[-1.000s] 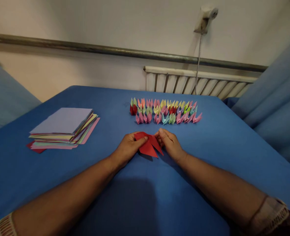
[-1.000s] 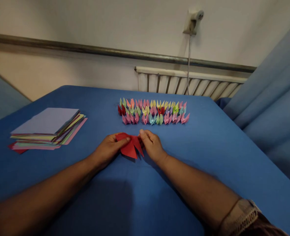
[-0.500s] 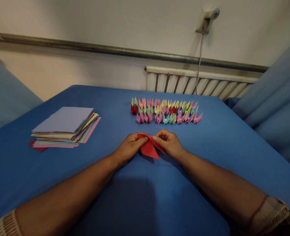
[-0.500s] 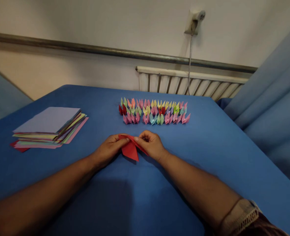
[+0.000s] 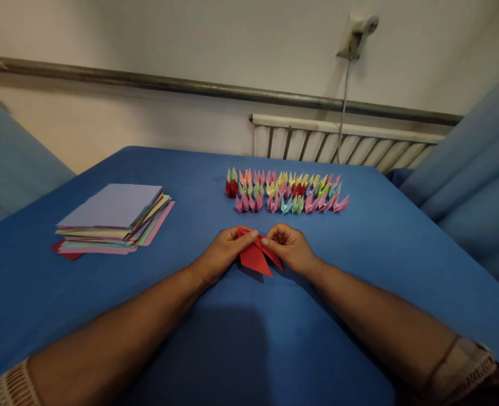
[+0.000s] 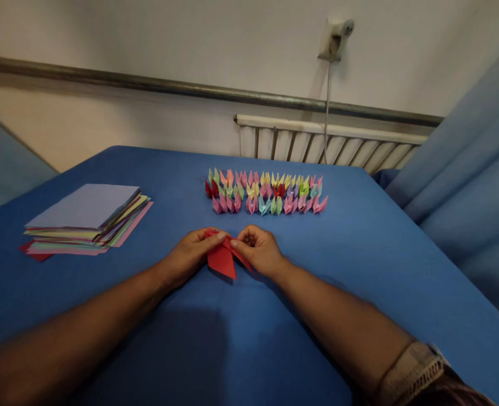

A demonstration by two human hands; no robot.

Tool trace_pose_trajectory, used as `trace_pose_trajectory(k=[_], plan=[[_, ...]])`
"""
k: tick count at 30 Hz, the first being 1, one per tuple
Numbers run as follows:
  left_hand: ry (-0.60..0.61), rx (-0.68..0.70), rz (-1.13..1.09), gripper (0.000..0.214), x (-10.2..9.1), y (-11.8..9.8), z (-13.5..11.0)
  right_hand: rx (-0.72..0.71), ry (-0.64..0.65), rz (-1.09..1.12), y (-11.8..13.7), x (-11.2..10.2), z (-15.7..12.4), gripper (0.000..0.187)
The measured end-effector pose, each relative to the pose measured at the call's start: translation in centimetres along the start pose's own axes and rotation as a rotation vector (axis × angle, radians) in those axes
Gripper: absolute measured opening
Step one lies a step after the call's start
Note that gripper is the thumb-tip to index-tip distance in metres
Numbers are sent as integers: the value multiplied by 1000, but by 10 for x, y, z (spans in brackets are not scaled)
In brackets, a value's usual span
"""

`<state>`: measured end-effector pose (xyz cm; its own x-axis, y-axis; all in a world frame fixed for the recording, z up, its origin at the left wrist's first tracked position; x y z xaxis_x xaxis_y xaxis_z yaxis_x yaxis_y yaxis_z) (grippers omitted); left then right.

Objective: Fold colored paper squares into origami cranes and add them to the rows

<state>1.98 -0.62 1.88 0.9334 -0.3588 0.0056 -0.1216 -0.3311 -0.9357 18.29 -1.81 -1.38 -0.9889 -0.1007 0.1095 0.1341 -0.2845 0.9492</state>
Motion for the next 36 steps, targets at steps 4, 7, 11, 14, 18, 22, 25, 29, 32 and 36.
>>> trace_pose_trajectory(k=[4, 7, 11, 14, 18, 22, 25, 29, 32, 36], plan=[[-55, -28, -36, 30, -2, 3, 4, 31, 1, -15, 1, 0, 0, 35], [-77, -20, -81, 29, -5, 3, 6, 52, 7, 18, 2, 0, 1, 37], [-43, -34, -72, 30, -5, 1, 4, 72, 14, 52, 1, 1, 2, 40], [-58, -27, -56, 31, -4, -1, 2, 71, 8, 45, 1, 1, 2, 41], [-201, 3, -133, 32, -8, -3, 5, 76, 55, 47, 2, 0, 2, 39], [-285, 39, -247, 36, -16, -4, 12, 75, 98, 31, 2, -1, 3, 34], [-305, 58, -267, 36, -20, -4, 14, 74, 102, 29, 2, -2, 2, 31], [-301, 79, -262, 36, -19, -3, 14, 59, 140, 1, 6, -4, 0, 29], [-286, 83, -232, 36, -18, -3, 13, 54, 140, -49, 6, -5, 0, 30], [-284, 80, -159, 36, -15, -2, 11, 68, 110, -45, 4, -4, 0, 35]])
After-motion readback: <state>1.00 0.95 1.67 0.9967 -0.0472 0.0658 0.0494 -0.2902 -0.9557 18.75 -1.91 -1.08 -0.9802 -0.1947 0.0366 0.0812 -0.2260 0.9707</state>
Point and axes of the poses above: each hand's wrist, its own z-axis towards the middle knuckle, its own x-axis out of the palm, y = z × x, the point moved 1 cm from there along z, towards the middle knuckle, and after that the axes turned 12 degrees about -x, right-handed, at the moved point
